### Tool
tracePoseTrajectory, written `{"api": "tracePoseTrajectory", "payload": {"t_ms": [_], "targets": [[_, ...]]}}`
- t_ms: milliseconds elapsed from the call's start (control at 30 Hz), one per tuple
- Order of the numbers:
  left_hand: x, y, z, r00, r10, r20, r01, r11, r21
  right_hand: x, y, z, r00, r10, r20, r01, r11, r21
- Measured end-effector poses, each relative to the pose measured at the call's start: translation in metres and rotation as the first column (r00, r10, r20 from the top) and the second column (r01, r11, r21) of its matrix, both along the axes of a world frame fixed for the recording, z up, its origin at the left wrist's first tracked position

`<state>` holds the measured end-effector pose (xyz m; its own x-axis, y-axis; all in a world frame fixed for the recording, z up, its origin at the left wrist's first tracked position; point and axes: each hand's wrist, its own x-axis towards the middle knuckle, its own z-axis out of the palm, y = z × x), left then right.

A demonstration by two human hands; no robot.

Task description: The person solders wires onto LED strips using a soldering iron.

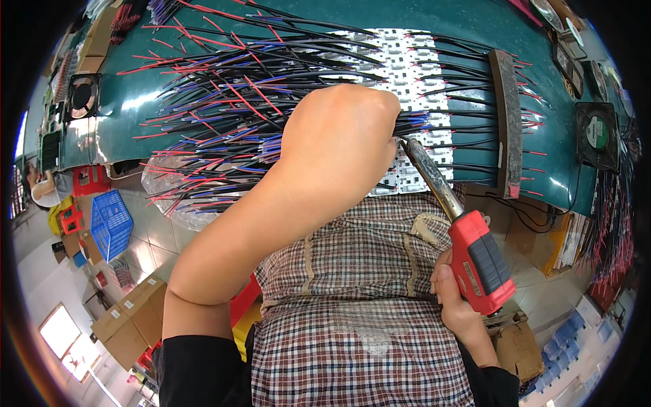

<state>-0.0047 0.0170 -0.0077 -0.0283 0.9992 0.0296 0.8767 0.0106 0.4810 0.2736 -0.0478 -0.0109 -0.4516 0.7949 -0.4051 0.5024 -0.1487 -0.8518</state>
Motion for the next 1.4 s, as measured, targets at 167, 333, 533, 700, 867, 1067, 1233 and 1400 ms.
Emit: {"api": "tracePoseTrajectory", "payload": {"t_ms": [167,333,533,700,867,1067,1233,1400], "targets": [[0.000,0.001,-0.001,1.000,-0.004,-0.022,0.004,1.000,0.008,-0.004,-0.002,0.006,0.995,-0.065,-0.070,0.063,0.998,-0.022],[-0.001,0.000,0.000,0.999,0.004,-0.048,-0.006,0.999,-0.032,-0.006,-0.001,0.004,0.983,-0.061,-0.174,0.070,0.996,0.047],[-0.001,0.000,0.009,0.985,0.061,0.164,-0.056,0.998,-0.041,-0.008,0.000,0.008,0.965,-0.139,-0.223,0.144,0.990,0.006],[-0.009,0.001,0.007,0.987,0.054,0.150,-0.051,0.998,-0.023,-0.008,-0.002,0.009,0.963,-0.161,-0.216,0.165,0.986,0.001],[-0.005,-0.004,0.007,0.992,0.077,0.096,-0.092,0.983,0.156,-0.003,-0.004,0.008,0.964,-0.153,-0.219,0.152,0.988,-0.022],[0.000,-0.019,0.018,0.992,0.026,0.121,-0.045,0.986,0.162,0.005,-0.005,0.013,0.975,-0.089,-0.203,0.093,0.996,0.012],[0.007,-0.026,0.006,0.991,0.056,0.118,-0.053,0.998,-0.031,0.016,-0.010,0.014,0.999,-0.032,-0.040,0.034,0.998,0.050],[0.011,-0.026,-0.003,0.999,0.031,0.022,-0.032,0.998,0.052,0.012,-0.009,0.010,0.997,-0.061,-0.038,0.063,0.997,0.055]]}}
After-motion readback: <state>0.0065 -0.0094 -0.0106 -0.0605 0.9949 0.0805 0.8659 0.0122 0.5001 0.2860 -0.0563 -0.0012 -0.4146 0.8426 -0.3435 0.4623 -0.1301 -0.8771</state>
